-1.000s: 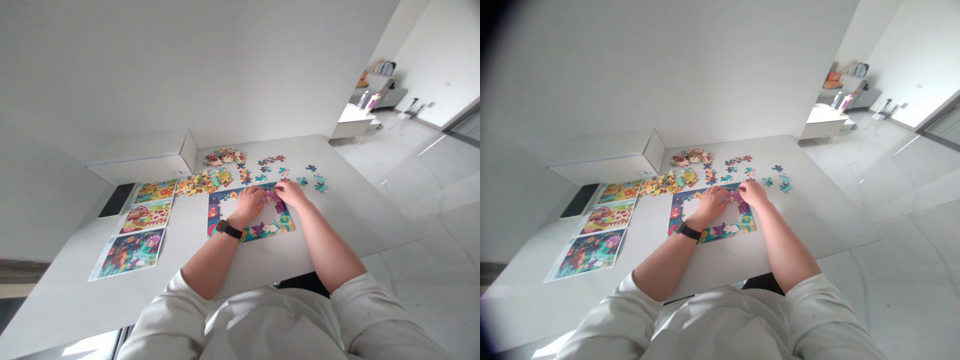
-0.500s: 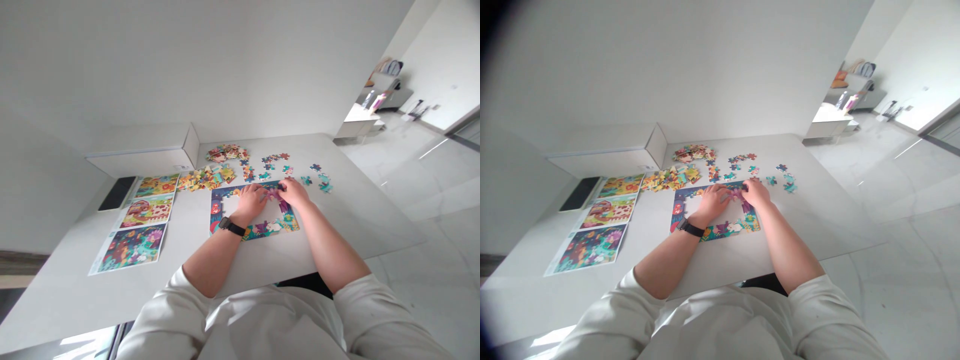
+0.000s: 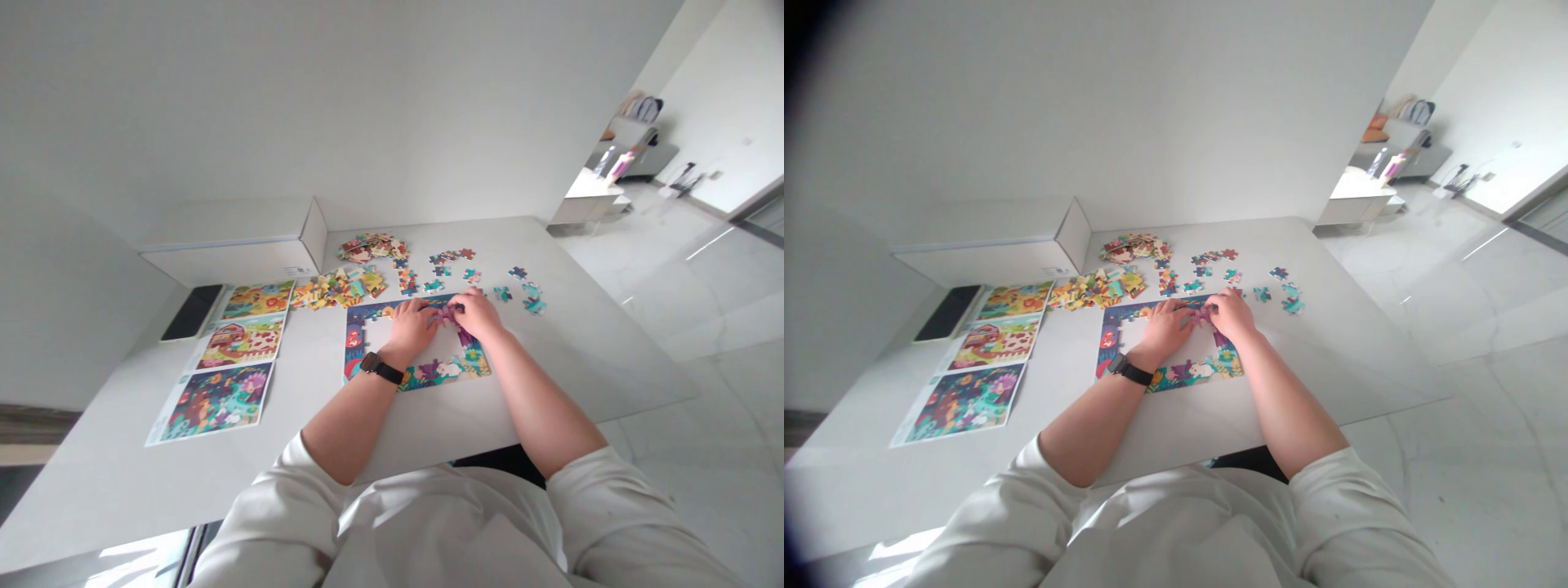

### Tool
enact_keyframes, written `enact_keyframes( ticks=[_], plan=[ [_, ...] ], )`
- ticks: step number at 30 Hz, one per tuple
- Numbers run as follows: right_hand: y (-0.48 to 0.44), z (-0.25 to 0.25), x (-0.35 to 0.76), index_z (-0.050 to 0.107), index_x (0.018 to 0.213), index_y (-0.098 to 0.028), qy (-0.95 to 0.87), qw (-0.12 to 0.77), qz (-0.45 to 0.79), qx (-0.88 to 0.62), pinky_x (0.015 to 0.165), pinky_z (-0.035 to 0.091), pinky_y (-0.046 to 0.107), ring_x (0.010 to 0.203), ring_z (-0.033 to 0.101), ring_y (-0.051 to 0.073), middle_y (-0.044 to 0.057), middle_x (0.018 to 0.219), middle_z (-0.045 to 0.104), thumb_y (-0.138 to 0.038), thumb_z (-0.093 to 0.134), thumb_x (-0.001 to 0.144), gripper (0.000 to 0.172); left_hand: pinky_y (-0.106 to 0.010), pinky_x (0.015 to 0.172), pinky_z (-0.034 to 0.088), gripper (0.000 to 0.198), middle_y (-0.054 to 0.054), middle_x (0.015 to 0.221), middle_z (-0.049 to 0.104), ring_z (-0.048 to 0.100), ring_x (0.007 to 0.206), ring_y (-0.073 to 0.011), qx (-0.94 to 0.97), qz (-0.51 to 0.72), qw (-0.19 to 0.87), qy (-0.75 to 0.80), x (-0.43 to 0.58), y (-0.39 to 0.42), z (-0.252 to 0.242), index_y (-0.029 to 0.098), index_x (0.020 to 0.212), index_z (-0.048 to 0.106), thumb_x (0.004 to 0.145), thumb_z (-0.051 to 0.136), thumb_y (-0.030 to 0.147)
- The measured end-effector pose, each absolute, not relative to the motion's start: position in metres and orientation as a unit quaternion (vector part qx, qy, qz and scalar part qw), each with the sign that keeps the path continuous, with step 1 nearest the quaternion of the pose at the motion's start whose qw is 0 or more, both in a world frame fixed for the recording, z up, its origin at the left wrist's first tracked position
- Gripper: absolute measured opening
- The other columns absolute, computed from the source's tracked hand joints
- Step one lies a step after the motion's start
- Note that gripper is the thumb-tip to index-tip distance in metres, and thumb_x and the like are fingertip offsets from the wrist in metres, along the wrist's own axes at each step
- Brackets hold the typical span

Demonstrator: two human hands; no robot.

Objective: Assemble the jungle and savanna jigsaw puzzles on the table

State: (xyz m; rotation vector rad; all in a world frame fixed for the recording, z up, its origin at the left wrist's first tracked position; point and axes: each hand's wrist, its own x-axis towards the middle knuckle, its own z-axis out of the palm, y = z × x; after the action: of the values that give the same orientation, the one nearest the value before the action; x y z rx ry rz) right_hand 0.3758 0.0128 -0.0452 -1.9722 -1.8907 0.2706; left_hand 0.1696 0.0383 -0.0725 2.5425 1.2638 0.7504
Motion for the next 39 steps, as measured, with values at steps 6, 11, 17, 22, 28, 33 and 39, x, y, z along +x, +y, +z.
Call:
enact_keyframes(
  ticks=[6, 11, 17, 22, 28, 33, 39],
  plan=[
    [0.016, -0.048, 0.376, 0.088, 0.106, -0.027, -0.682, 0.178, 0.102, -0.702, 0.098, 0.055, 0.034, 0.111, 0.070, 0.024, 0.009, 0.123, 0.074, -0.016, 0.070, 0.096, 0.023, -0.057, 0.114, 0.051, 0.034, -0.014, 0.133, 0.069, 0.063, 0.128, -0.0364, 0.858, 0.256, 0.104, 0.432, 0.170, 0.038, -0.072, 0.026, 0.130, 0.077, 0.096, 0.077, 0.033],
    [0.015, -0.047, 0.374, 0.087, 0.110, -0.028, -0.687, 0.185, 0.096, -0.696, 0.098, 0.055, 0.033, 0.112, 0.070, 0.024, 0.009, 0.124, 0.074, -0.017, 0.070, 0.097, 0.023, -0.064, 0.122, 0.042, 0.025, -0.013, 0.133, 0.069, 0.062, 0.130, -0.0371, 0.854, 0.266, 0.089, 0.439, 0.169, 0.037, -0.073, 0.028, 0.120, 0.081, 0.097, 0.077, 0.038],
    [0.012, -0.044, 0.371, 0.087, 0.111, -0.028, -0.688, 0.168, 0.105, -0.698, 0.096, 0.056, 0.034, 0.109, 0.071, 0.025, 0.009, 0.124, 0.074, -0.019, 0.072, 0.098, 0.021, -0.073, 0.125, 0.037, 0.022, -0.014, 0.133, 0.070, 0.063, 0.130, -0.0395, 0.849, 0.270, 0.078, 0.447, 0.171, 0.037, -0.078, 0.029, 0.115, 0.081, 0.095, 0.079, 0.036],
    [0.012, -0.042, 0.372, 0.087, 0.107, -0.028, -0.690, 0.180, 0.113, -0.692, 0.095, 0.055, 0.031, 0.109, 0.071, 0.023, 0.009, 0.120, 0.074, -0.020, 0.074, 0.098, 0.018, -0.056, 0.120, 0.052, 0.037, -0.016, 0.142, 0.069, 0.064, 0.136, -0.0343, 0.871, 0.290, 0.123, 0.377, 0.162, 0.044, -0.042, 0.024, 0.133, 0.073, 0.098, 0.076, 0.035],
    [0.015, -0.041, 0.378, 0.085, 0.113, -0.026, -0.678, 0.210, 0.111, -0.696, 0.100, 0.054, 0.032, 0.110, 0.071, 0.023, 0.008, 0.117, 0.076, -0.019, 0.070, 0.099, 0.022, -0.042, 0.113, 0.058, 0.031, -0.009, 0.134, 0.075, 0.070, 0.128, -0.0262, 0.855, 0.349, 0.161, 0.347, 0.100, 0.051, 0.032, 0.026, 0.129, 0.074, 0.106, 0.060, 0.041],
    [0.013, -0.038, 0.383, 0.084, 0.111, -0.025, -0.646, 0.234, 0.107, -0.718, 0.102, 0.055, 0.033, 0.108, 0.072, 0.022, 0.008, 0.121, 0.078, -0.017, 0.069, 0.098, 0.021, -0.035, 0.086, 0.063, 0.030, -0.007, 0.120, 0.079, 0.075, 0.097, -0.0230, 0.802, 0.318, 0.186, 0.470, 0.037, 0.051, 0.016, 0.026, 0.118, 0.077, 0.098, 0.058, 0.038],
    [0.011, -0.036, 0.391, 0.084, 0.115, -0.025, -0.612, 0.228, 0.093, -0.751, 0.104, 0.054, 0.031, 0.111, 0.074, 0.021, 0.008, 0.124, 0.079, -0.014, 0.066, 0.099, 0.026, -0.034, 0.085, 0.060, 0.033, -0.008, 0.117, 0.081, 0.073, 0.088, -0.0229, 0.758, 0.310, 0.187, 0.542, 0.001, 0.056, -0.038, 0.024, 0.116, 0.076, 0.094, 0.058, 0.040]
  ],
)
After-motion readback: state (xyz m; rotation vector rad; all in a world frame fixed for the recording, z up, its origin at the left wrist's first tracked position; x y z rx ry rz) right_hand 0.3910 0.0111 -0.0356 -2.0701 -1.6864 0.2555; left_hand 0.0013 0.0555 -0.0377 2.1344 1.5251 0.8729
